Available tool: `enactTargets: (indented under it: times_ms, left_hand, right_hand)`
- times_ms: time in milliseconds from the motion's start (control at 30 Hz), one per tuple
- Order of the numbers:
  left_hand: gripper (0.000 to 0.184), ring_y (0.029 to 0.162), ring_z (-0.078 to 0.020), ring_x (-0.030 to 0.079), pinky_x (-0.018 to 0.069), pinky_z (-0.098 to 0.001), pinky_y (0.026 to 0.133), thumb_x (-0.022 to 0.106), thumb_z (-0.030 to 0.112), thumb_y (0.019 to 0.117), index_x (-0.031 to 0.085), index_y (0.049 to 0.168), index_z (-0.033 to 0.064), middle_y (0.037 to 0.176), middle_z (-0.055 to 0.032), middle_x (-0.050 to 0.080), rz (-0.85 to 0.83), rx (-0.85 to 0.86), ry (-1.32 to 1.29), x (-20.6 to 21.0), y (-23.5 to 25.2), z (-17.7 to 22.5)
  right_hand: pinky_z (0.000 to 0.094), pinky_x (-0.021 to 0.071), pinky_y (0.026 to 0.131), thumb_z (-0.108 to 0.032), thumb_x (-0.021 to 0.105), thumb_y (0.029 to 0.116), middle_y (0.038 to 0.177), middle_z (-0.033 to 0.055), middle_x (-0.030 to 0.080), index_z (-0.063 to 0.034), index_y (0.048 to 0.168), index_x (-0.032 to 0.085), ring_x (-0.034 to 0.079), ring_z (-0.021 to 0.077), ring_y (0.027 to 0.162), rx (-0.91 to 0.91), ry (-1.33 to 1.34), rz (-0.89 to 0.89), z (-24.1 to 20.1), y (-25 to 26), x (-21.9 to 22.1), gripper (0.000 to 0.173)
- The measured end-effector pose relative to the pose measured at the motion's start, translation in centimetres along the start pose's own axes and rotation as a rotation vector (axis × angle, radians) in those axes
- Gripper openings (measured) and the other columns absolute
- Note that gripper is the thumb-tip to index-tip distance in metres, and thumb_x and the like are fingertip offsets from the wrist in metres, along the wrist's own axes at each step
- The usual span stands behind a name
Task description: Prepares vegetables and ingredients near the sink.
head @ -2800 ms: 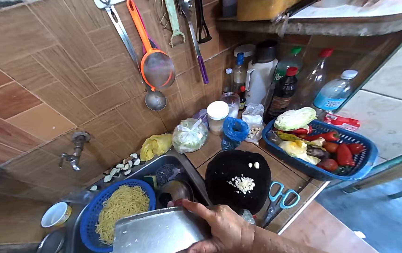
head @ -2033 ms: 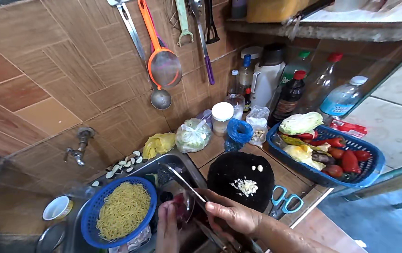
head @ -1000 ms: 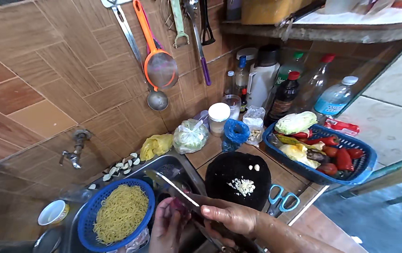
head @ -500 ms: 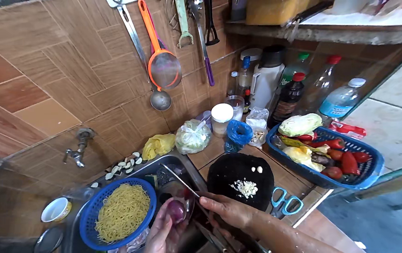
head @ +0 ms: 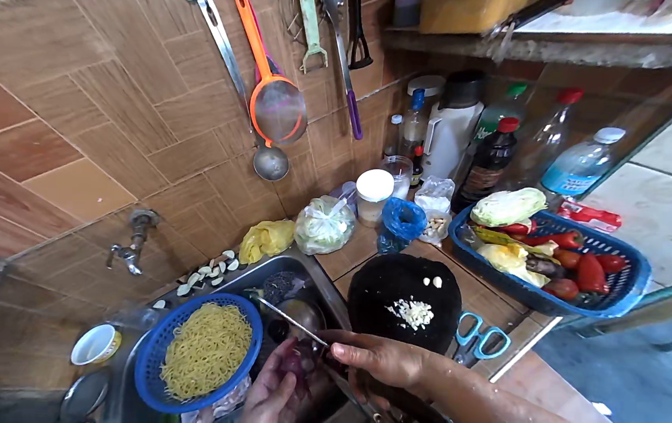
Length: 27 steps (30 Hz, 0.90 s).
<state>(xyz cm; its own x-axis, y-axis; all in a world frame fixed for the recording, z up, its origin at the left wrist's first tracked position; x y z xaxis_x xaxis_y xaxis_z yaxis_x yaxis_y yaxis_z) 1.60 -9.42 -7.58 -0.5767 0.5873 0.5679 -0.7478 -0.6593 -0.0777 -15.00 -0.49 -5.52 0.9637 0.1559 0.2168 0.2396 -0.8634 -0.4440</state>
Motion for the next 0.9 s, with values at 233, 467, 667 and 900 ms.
enactTargets:
  times_ms: [233, 467, 667, 900]
  left_hand:
    - [0.052, 0.109, -0.0156, 0.068, 0.0572, -0.0357, 0.095, 0.057, -0.001, 0.0963, 0.048, 0.147, 0.004, 0.126, -0.0041, 0.068, 0.063, 0.081, 0.177, 0.3, 0.2, -0.1]
    - [0.055, 0.11, -0.0136, 0.068, 0.0563, -0.0353, 0.099, 0.07, 0.011, 0.0928, 0.049, 0.141, -0.0077, 0.121, -0.0048, 0.07, 0.074, 0.232, 0.298, 1.1, 0.9, 1.1]
    - [0.036, 0.111, -0.0092, 0.066, 0.054, -0.0304, 0.101, 0.056, 0.006, 0.1018, 0.053, 0.134, -0.011, 0.122, -0.0082, 0.069, 0.094, 0.301, 0.506, 1.5, 0.6, 2.4]
    - [0.026, 0.103, -0.0075, 0.069, 0.0558, -0.0273, 0.096, 0.057, 0.006, 0.1004, 0.06, 0.12, -0.0107, 0.107, -0.0042, 0.073, 0.162, 0.316, 0.43, 1.8, 0.4, 2.1]
  right_hand:
    - [0.0277, 0.0491, 0.048, -0.07, 0.047, 0.0955, 0.084, 0.0044, 0.062, -0.0288, 0.16, 0.032, 0.055, 0.012, 0.053, -0.061, -0.035, -0.045, -0.9, -0.7, 1.0, 0.078]
    - [0.0613, 0.0573, 0.078, -0.057, 0.068, 0.0925, 0.106, 0.0264, 0.072, -0.0105, 0.164, 0.025, 0.072, 0.0384, 0.086, -0.402, -0.533, 0.147, -2.6, -2.0, 2.8, 0.096]
    - [0.0652, 0.0555, 0.075, -0.061, 0.072, 0.0886, 0.091, 0.026, 0.071, -0.0179, 0.167, 0.019, 0.07, 0.0444, 0.08, -0.277, -0.719, 0.182, -2.8, -2.4, 3.9, 0.103]
    - [0.0646, 0.0567, 0.075, -0.06, 0.072, 0.0889, 0.098, 0.0242, 0.073, -0.0208, 0.163, 0.031, 0.072, 0.0421, 0.081, -0.355, -0.734, 0.241, -2.8, -2.4, 3.6, 0.094]
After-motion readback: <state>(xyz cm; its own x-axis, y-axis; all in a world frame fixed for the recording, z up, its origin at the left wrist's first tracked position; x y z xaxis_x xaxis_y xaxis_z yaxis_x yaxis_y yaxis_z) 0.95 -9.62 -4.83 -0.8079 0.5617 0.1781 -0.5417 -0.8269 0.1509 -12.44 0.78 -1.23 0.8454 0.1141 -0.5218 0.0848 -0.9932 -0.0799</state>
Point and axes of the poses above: each hand's wrist, its own y-axis towards the middle knuckle, its own x-axis out of the palm, z = x × y, the point moved 6 cm from there along y, towards the middle knuckle
